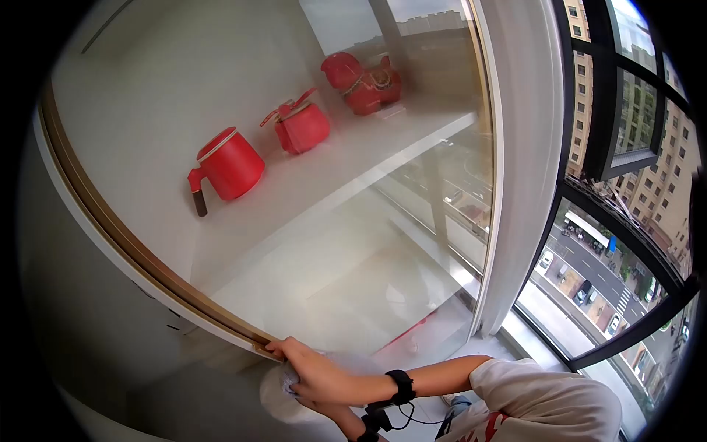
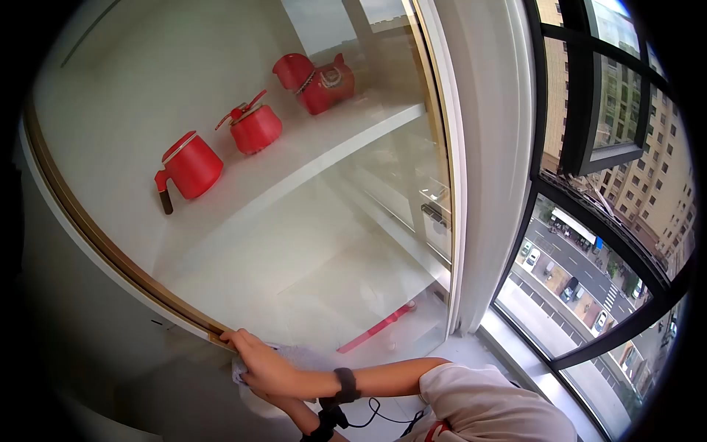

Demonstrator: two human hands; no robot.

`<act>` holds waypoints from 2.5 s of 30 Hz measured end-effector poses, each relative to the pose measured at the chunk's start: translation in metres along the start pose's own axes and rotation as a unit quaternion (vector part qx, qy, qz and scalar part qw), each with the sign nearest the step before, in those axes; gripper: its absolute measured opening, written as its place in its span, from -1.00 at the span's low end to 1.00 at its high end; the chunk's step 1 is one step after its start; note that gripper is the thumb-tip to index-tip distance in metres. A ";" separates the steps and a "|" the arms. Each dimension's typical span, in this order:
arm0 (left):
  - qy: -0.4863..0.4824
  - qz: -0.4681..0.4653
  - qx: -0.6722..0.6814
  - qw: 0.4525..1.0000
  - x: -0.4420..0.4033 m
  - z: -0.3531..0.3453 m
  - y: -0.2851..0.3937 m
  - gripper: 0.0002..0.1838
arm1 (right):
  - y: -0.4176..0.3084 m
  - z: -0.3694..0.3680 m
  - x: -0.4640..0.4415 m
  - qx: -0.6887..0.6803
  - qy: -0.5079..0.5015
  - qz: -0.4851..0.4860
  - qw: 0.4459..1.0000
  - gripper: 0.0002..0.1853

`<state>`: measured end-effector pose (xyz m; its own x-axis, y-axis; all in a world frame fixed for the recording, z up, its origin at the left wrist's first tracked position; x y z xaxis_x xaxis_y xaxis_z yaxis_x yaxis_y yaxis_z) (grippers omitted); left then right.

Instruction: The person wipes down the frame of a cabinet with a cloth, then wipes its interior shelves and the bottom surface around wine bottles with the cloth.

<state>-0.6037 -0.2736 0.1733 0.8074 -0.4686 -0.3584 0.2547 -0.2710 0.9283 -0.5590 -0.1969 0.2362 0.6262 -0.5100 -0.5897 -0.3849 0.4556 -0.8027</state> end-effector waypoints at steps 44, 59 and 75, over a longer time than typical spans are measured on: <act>-0.357 0.032 0.083 0.930 0.330 -0.039 0.088 -0.51 | -0.193 0.140 0.330 0.042 0.079 0.028 0.996 -0.67; -0.510 -0.152 -0.071 0.844 0.410 -0.130 0.099 -0.85 | -0.123 0.226 0.461 0.050 0.410 -0.027 0.910 -0.76; -0.699 -0.091 0.074 0.705 0.463 -0.256 0.026 -0.88 | -0.112 0.311 0.546 0.039 0.585 -0.081 0.806 -0.58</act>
<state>-0.0869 -0.2823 0.0568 -0.5726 -0.7572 -0.3143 0.1436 -0.4701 0.8709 0.0368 -0.2990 0.0321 -0.4218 -0.8856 -0.1945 -0.2902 0.3352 -0.8963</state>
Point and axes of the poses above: each hand's wrist, its own x-axis away from the middle knuckle, its own z-axis out of the back of the hand, y = z × x, the point moved 8 cm from there along -x, towards the middle knuckle, and after that the axes turned 4 degrees about z, right-handed, at the moved point
